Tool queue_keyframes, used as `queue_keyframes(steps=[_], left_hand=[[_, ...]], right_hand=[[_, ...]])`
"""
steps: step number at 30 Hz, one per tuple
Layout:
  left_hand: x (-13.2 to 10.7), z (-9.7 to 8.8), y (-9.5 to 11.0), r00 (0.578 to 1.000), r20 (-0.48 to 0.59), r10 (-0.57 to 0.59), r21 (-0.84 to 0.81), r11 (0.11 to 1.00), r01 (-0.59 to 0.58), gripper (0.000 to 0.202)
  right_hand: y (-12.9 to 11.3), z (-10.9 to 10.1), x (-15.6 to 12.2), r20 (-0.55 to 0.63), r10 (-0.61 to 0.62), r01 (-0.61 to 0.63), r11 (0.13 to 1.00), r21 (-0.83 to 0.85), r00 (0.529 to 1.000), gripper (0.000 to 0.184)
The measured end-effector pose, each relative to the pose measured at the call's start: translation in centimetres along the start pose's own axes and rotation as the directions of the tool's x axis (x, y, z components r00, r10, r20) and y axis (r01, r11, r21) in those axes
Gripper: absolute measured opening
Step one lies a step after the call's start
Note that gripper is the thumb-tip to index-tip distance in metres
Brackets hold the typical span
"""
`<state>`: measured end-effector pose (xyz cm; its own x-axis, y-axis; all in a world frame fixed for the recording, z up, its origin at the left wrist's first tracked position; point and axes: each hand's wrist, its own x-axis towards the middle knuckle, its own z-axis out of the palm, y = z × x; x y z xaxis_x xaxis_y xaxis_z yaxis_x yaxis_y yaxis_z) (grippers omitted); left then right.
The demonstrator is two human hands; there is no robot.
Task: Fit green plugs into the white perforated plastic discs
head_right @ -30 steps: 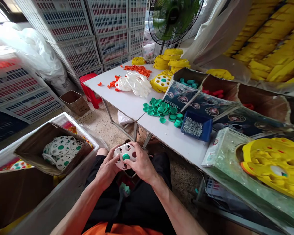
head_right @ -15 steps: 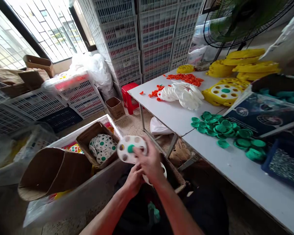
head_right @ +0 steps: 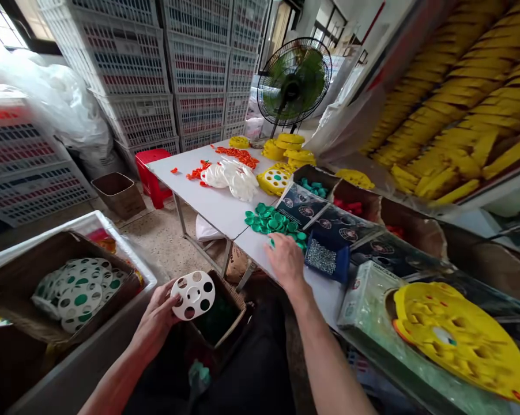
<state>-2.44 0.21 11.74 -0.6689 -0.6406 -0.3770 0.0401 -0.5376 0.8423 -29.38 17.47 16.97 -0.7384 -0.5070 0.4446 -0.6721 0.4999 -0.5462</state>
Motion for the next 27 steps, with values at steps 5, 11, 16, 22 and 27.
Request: queue_keyframes(steps=[5, 11, 16, 22, 27], left_hand=[[-0.2, 1.8, 0.9, 0.998, 0.064, -0.001, -0.018, 1.000, 0.003, 0.050], [-0.5, 2.3, 1.1, 0.998, 0.069, -0.007, -0.015, 1.000, 0.008, 0.052], [-0.4, 2.4, 0.6, 0.995, 0.098, 0.016, 0.016, 1.000, -0.018, 0.050], [-1.2, 2.6, 0.2, 0.982, 0.163, 0.092, 0.092, 0.990, -0.108, 0.048], [-1.8, 2.7, 0.5, 0.982, 0.163, 0.098, 0.125, 0.985, -0.119, 0.052]], right_hand=[[4.5, 0.0, 0.6, 0.003, -0.013, 0.013, 1.000, 0.016, 1.000, 0.012], [3.5, -0.6, -0.3, -0.009, 0.007, -0.006, 0.996, 0.089, 1.000, 0.014], [-2.0, 0.3, -4.3, 0.347, 0.141, -0.324, 0.766, 0.555, 0.927, 0.033], [-8.0, 4.5, -9.4, 0.583, 0.081, -0.545, 0.475, 0.690, 0.808, 0.036], [-8.5, 5.8, -10.3, 0.525, 0.106, -0.494, 0.533, 0.687, 0.845, 0.032]])
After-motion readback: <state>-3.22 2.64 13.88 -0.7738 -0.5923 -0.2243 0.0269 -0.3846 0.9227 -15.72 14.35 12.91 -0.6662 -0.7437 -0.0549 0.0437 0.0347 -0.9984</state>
